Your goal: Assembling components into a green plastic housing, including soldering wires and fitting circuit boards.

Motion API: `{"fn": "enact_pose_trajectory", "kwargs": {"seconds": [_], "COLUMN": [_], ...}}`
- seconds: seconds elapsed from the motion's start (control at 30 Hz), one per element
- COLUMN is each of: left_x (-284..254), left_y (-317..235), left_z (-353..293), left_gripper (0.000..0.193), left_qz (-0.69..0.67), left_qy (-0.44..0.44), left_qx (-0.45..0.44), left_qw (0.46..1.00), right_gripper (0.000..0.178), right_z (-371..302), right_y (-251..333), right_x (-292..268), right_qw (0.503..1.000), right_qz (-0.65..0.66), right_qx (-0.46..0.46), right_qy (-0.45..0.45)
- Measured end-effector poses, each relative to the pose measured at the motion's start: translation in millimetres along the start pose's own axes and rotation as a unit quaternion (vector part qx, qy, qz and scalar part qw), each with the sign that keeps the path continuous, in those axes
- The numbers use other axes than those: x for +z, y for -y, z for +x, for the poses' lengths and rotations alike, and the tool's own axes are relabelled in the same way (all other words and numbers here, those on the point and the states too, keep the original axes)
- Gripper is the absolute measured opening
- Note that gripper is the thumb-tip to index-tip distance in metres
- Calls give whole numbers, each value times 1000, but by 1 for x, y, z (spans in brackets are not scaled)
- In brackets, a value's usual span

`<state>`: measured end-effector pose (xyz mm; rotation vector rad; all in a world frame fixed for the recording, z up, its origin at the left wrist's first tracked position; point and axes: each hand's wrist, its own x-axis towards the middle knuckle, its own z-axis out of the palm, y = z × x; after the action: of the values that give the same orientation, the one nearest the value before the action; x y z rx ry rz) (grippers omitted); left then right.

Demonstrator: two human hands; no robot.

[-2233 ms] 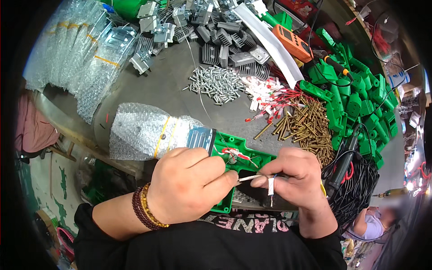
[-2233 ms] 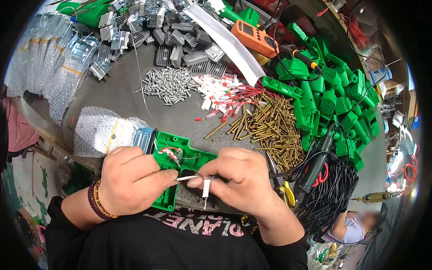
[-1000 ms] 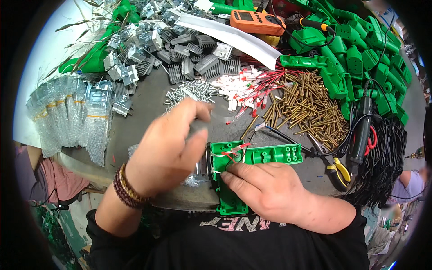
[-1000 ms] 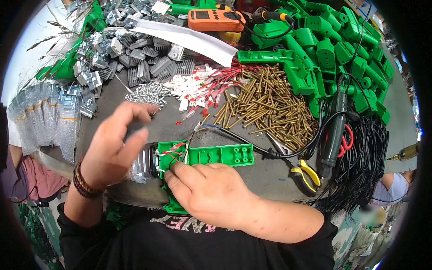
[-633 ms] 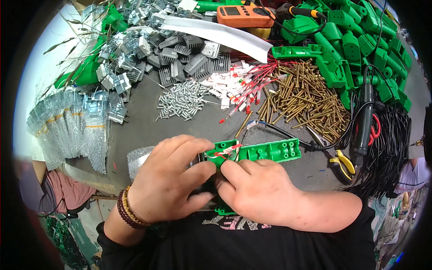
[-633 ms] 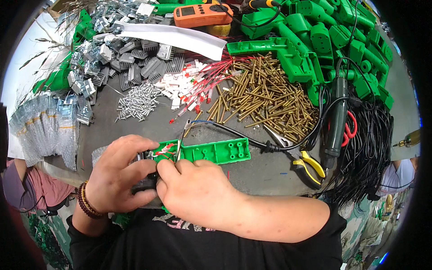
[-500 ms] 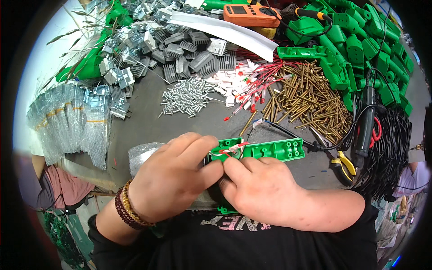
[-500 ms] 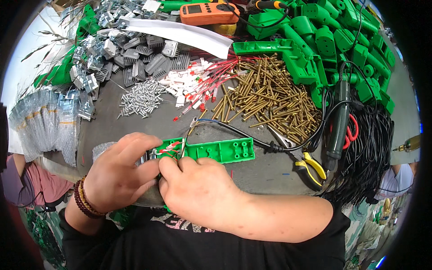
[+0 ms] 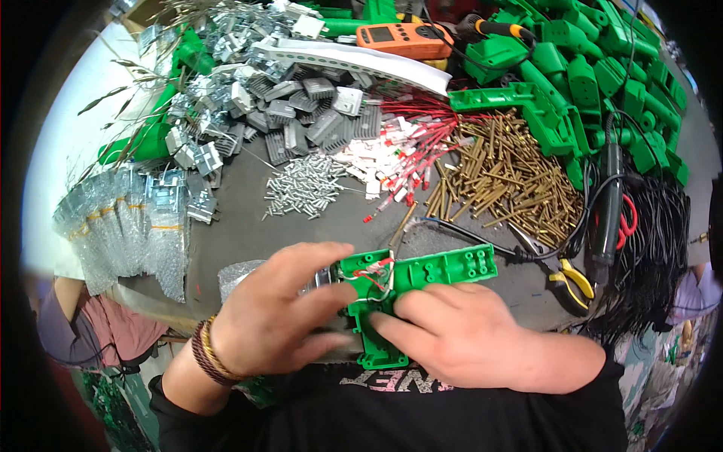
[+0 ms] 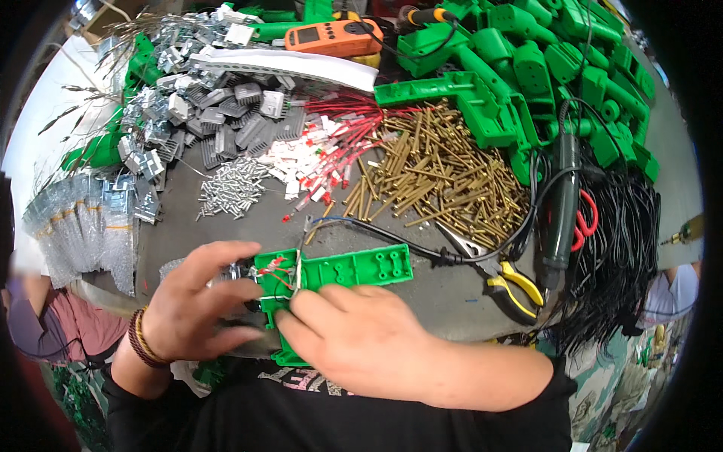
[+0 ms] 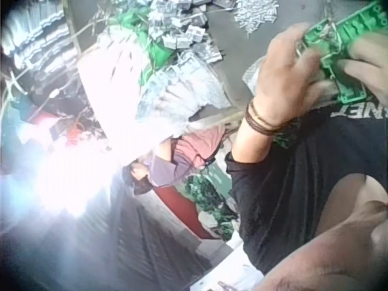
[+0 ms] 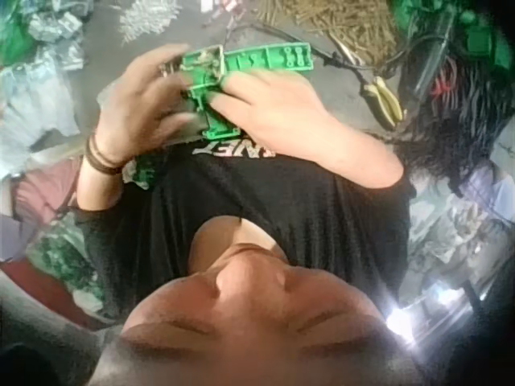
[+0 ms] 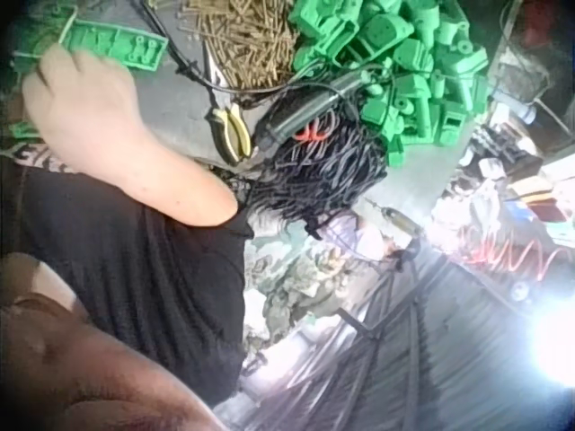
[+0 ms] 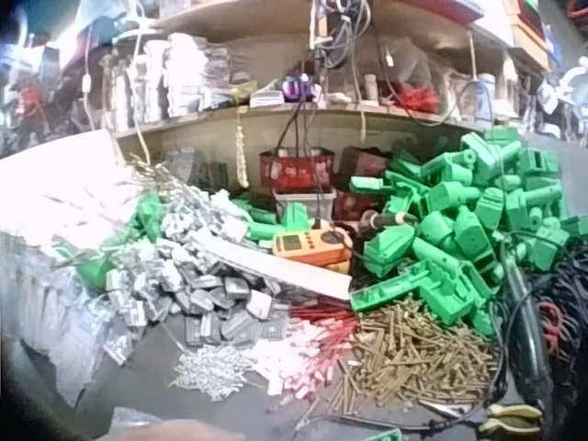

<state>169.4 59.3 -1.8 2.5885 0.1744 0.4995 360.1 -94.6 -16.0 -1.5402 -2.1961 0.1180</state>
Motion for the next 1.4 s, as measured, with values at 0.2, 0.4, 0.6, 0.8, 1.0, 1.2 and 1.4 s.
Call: {"fn": "enact_pose_trajectory", "kwargs": {"seconds": [0.2, 0.4, 0.6, 0.8, 1.0, 1.2, 1.4], "left_x": [-37, -18, -37, -48, -52, -13, 42], "left_y": [61, 119, 136, 133, 119, 13, -31], "left_z": [-8, 29, 52, 42, 12, -50, -57], "left_gripper": [21, 36, 38, 37, 41, 53, 57], "left_qz": [199, 312, 337, 318, 307, -187, -46], "left_qy": [-80, -78, 41, 80, 34, -107, -92], "left_qx": [-199, -111, -47, -49, -38, -132, -31], "left_qw": [956, 940, 939, 943, 950, 968, 994], "right_gripper": [33, 27, 11, 50, 24, 25, 18], "right_z": [-22, -24, -25, -30, -56, -30, -32], "right_y": [-16, -13, 1, 14, 11, -15, -17], "right_x": [-20, -12, -80, -120, -97, 13, 23], "right_qw": [989, 984, 950, 966, 980, 990, 984], "right_qz": [132, 165, 176, 177, 189, 117, 164], "right_qx": [14, -26, -100, -145, -12, -64, -53], "right_qy": [-72, -59, -236, -122, -68, 41, 34]}}
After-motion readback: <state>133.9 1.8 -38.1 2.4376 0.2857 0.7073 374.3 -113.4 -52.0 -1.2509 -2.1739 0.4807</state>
